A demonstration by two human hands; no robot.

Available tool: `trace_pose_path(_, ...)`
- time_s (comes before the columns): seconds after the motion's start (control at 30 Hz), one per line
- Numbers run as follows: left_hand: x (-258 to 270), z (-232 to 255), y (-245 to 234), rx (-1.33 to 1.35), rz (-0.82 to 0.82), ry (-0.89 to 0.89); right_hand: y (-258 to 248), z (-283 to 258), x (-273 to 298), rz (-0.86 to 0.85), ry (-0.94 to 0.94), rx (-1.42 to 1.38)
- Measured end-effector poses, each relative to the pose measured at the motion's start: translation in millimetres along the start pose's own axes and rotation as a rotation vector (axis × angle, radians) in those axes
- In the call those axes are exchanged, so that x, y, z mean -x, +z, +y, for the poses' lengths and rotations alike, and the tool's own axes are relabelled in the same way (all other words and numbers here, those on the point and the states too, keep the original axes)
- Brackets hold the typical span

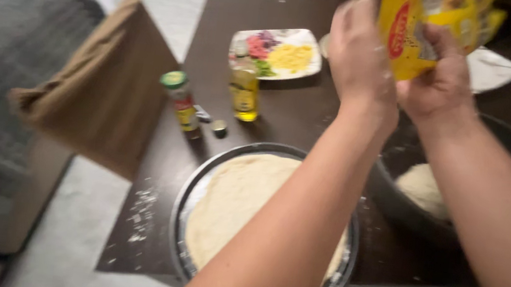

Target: The person flattens and stretches pizza dough in a round pan by hand, occasionally applying flour from a bag.

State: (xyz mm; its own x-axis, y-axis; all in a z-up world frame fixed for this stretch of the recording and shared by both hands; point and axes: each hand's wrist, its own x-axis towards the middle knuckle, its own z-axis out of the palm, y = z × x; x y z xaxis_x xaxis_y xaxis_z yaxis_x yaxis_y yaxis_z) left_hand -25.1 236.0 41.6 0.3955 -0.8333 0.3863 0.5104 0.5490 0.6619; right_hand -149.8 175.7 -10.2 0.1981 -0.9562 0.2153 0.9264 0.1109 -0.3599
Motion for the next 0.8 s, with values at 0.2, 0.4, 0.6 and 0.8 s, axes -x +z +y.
trace_pose_path(0.2, 35.7, -91.9, 23.2, 0.724, 0.416, -0.837, -8.6, -98.5, 58.5, 0.1, -0.188, 0.301)
trace_pose_path(0.4, 70.9, -188.4, 38.2, 0.955, 0.19, -1.246, 5.8, -127.9, 118.4, 0.248, -0.388, 0.748)
trace_pose_path(0.6, 91.8, -187.3, 54.1, 0.785, 0.245, -1.402, 27.1, -124.6, 141.8, 0.272, -0.459, 0.866)
trace_pose_path(0.8, 96.8, -188.3, 46.5, 0.812, 0.184, -1.376, 45.4, -113.6, 148.3, 0.189, -0.534, 1.038)
